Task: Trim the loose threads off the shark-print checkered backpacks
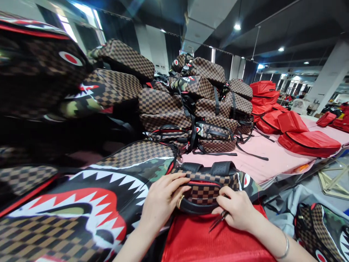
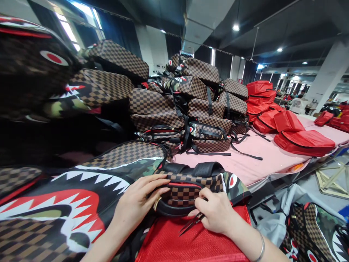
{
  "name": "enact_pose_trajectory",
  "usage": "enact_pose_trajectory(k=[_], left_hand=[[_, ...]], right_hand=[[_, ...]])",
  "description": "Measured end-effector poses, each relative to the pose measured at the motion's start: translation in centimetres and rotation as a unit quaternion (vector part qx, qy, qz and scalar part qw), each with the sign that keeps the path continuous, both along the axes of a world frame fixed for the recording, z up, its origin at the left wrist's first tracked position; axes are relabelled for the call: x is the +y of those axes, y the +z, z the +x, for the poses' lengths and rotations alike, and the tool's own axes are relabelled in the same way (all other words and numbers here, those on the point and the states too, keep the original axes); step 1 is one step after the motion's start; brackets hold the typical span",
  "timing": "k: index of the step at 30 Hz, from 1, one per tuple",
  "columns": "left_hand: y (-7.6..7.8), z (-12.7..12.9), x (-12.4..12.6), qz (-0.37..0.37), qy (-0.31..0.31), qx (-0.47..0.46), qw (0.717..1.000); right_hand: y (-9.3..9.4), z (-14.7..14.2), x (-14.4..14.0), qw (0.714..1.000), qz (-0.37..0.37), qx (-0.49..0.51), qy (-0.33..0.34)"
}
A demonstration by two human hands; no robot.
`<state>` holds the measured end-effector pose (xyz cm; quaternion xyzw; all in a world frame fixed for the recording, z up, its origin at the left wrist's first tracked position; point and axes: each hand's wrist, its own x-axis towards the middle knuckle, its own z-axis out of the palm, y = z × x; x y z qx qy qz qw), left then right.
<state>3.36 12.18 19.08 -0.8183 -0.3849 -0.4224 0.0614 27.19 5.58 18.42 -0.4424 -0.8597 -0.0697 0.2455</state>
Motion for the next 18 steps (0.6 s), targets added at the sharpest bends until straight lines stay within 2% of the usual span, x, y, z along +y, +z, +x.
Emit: enact_pose_trajectory(k=[4,8,11,14,18], left_hand=[[-0.6,-0.3,-0.8,0.018,-0.054,-0.029,0.998],[-2.3,-0.6,-2.5,0.038,-0.095,-0.042,0.994],[-4.1,-0.8,-3.9,0.05,-0.096,-0.048,0.993],[-5.8,-0.8,-5.3,0.084,-0.091,-0.046,0.991],[-7.4,-0.5,-6.8,0.102,-0.079,-0.043,0.991]], right_hand=[[0.6,-0.6,0.3,0.999,0.014,0.047,0.018],[1.5,-1.1,0.2,0.998,-0.049,-0.027,0.009],[1.1,-1.2,-0.8,0.995,-0.071,-0.065,-0.002],[-0.2,-1.3,-2.1,0.996,-0.04,-0.076,0.023],[-2.6,-2.0,-3.8,0.992,0.063,-0.1,0.048]])
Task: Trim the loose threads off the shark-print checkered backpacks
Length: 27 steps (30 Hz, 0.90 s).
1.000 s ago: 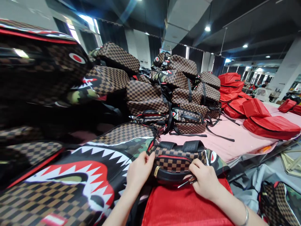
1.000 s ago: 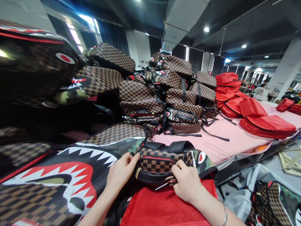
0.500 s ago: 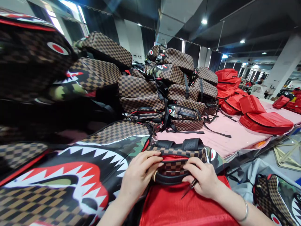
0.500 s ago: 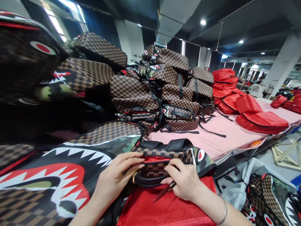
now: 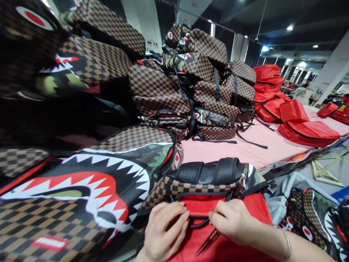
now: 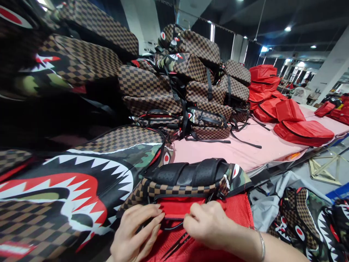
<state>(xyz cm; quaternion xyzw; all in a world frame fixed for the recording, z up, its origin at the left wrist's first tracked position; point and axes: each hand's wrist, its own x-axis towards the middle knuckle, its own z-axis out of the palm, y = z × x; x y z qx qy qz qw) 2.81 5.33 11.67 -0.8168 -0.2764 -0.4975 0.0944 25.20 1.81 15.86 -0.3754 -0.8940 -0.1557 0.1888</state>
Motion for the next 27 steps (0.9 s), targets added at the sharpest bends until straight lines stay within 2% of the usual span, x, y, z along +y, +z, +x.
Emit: enact_pose_trajectory(k=[3,6,10,13,14,15,17,19,24,27], left_hand=[[-0.9,-0.1,-1.0,-0.004,0.003,0.006,1.0],[-0.9,-0.5,-1.8,-0.03,0.01,0.001,0.999],[0.8,-0.6,-2.6,-0.08,0.044,0.024,0.996],[2.9,0.4,-2.3,-0.123,0.024,0.11,0.986],[3.6,1.0,-2.0,-0.166,0.03,0.167,0.971],[4.2,1.6,-1.5,-0.224,0.046,0.233,0.945],[5.3,2.8,-0.4,-0.343,0.075,0.343,0.871],[5.9,3.9,0.9,-0.412,0.072,0.386,0.822],[5.6,5.6,3.6,-0.467,0.083,0.41,0.779],[5.3,5.6,3.7,-0.462,0.075,0.414,0.781]], right_hand=[[-1.0,-0.3,-0.9,0.999,0.021,-0.02,0.025],[-0.7,-0.6,-1.3,0.998,-0.025,-0.038,0.035],[0.9,-1.1,-0.8,0.993,-0.098,-0.061,-0.003],[1.1,-1.5,-0.2,0.992,-0.096,-0.081,0.013],[0.9,-1.6,-0.1,0.991,-0.092,-0.088,0.03],[0.6,-1.7,0.0,0.991,-0.09,-0.093,0.048],[-0.2,-1.6,0.2,0.988,-0.089,-0.097,0.077],[-1.0,-1.4,0.4,0.988,-0.083,-0.097,0.084],[-1.9,-1.0,1.0,0.992,-0.034,-0.082,0.089],[-1.9,-1.0,1.1,0.994,-0.021,-0.08,0.068]])
